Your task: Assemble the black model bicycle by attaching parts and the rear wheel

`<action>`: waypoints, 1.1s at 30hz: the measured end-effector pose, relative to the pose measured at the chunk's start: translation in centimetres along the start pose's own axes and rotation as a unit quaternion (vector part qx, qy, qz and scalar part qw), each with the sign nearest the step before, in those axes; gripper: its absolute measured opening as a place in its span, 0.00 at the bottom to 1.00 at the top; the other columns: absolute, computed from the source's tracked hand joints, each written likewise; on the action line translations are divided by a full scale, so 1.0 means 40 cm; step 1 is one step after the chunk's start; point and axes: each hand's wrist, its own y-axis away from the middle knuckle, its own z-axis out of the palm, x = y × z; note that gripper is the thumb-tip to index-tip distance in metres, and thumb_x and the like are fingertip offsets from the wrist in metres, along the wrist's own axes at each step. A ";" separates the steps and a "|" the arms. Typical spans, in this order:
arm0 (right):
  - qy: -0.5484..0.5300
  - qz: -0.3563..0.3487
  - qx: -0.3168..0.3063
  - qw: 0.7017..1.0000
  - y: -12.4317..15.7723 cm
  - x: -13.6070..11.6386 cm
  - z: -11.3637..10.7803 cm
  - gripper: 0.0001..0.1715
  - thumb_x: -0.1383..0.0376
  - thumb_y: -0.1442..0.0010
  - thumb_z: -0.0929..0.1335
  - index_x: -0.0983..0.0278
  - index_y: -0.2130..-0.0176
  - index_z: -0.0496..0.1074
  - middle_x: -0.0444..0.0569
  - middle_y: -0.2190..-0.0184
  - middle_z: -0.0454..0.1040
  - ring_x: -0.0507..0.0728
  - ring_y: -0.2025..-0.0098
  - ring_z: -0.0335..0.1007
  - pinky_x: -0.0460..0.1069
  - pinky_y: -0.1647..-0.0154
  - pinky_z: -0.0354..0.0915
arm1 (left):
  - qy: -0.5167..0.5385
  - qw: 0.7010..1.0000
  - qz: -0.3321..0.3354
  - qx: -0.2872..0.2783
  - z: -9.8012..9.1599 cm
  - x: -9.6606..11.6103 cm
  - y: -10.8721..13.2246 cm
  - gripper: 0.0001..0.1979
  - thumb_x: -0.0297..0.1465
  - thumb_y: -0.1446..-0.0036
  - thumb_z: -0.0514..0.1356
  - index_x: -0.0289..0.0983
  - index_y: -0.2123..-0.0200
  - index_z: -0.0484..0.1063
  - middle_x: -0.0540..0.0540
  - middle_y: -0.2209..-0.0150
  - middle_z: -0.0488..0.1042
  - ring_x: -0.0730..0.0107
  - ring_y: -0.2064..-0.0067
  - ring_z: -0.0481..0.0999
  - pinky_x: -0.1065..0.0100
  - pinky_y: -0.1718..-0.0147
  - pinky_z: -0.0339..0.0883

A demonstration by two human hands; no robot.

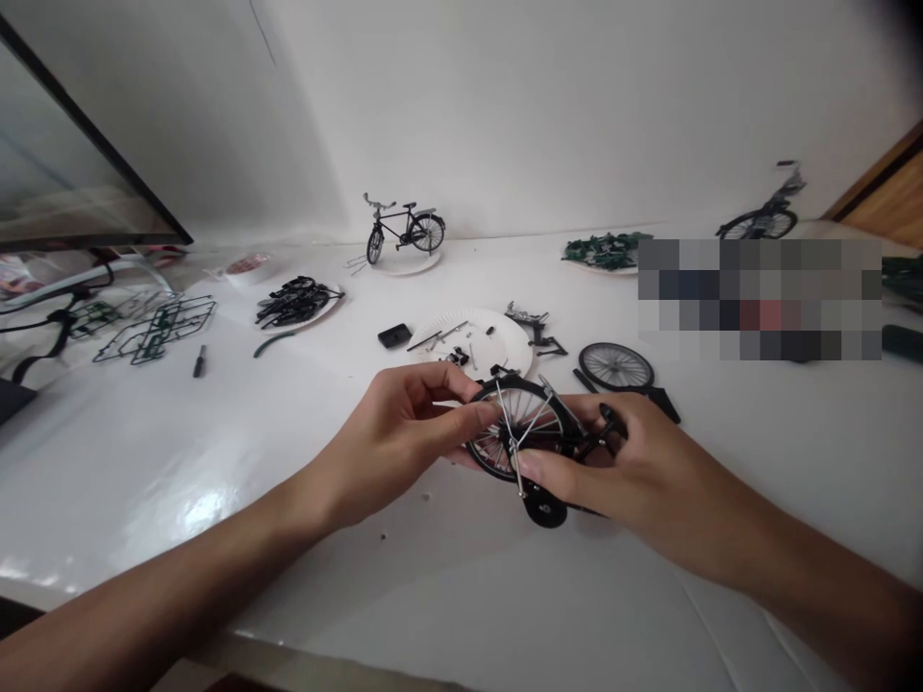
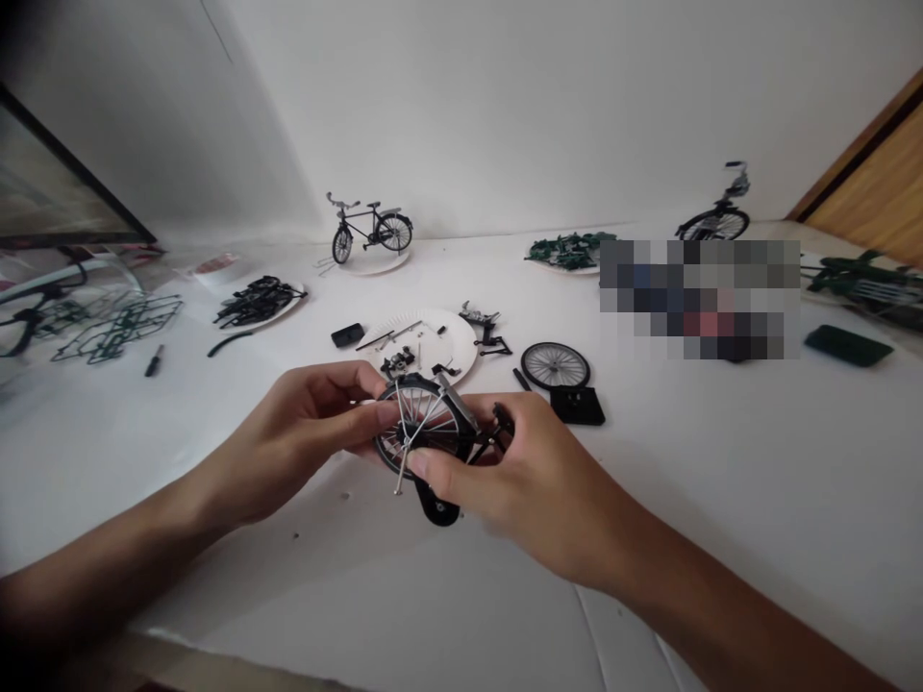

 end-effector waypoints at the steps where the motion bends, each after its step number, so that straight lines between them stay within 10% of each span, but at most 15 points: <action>1: -0.001 0.003 0.002 1.000 0.000 0.001 0.000 0.10 0.57 0.42 0.71 0.61 0.69 0.75 0.46 0.74 0.71 0.53 0.73 0.64 0.47 0.77 0.58 | -0.001 1.000 -0.001 -0.001 0.000 0.000 -0.001 0.10 0.34 0.40 0.65 0.33 0.66 0.70 0.47 0.70 0.77 0.74 0.69 0.78 0.74 0.69 0.75; 7: -0.006 0.004 -0.001 1.000 0.002 -0.003 0.002 0.09 0.59 0.42 0.71 0.61 0.69 0.74 0.45 0.74 0.69 0.52 0.75 0.60 0.46 0.78 0.57 | -0.034 0.999 -0.003 -0.013 -0.007 0.004 -0.006 0.11 0.35 0.39 0.64 0.33 0.64 0.70 0.45 0.68 0.77 0.72 0.68 0.79 0.71 0.69 0.75; 11: -0.007 -0.006 0.022 1.000 -0.004 0.003 0.003 0.11 0.58 0.42 0.71 0.61 0.72 0.72 0.42 0.77 0.64 0.51 0.76 0.58 0.45 0.79 0.56 | -0.149 0.980 0.122 0.055 -0.010 0.006 0.003 0.13 0.37 0.39 0.64 0.36 0.57 0.69 0.43 0.58 0.75 0.69 0.60 0.77 0.67 0.63 0.76; 15: -0.020 -0.034 0.053 0.998 -0.011 0.014 0.003 0.11 0.58 0.42 0.71 0.61 0.71 0.72 0.42 0.75 0.67 0.52 0.72 0.62 0.46 0.74 0.60 | -0.346 0.869 0.345 0.072 0.001 0.005 0.026 0.18 0.36 0.47 0.71 0.37 0.60 0.68 0.45 0.59 0.72 0.69 0.59 0.73 0.67 0.60 0.73; 19: -0.025 -0.020 0.040 0.999 -0.011 0.011 0.003 0.10 0.59 0.42 0.71 0.61 0.73 0.71 0.42 0.76 0.68 0.53 0.72 0.64 0.47 0.73 0.60 | -0.457 0.777 0.432 0.023 0.015 0.003 0.044 0.11 0.24 0.40 0.64 0.37 0.54 0.71 0.44 0.58 0.75 0.69 0.58 0.75 0.68 0.60 0.73; 33: 0.003 -0.014 0.072 0.997 -0.012 0.016 0.016 0.11 0.57 0.42 0.71 0.62 0.69 0.73 0.46 0.73 0.71 0.54 0.72 0.65 0.47 0.76 0.58 | -0.398 0.827 0.390 0.080 0.023 -0.008 0.042 0.06 0.23 0.38 0.62 0.38 0.60 0.77 0.46 0.60 0.81 0.71 0.62 0.81 0.72 0.63 0.77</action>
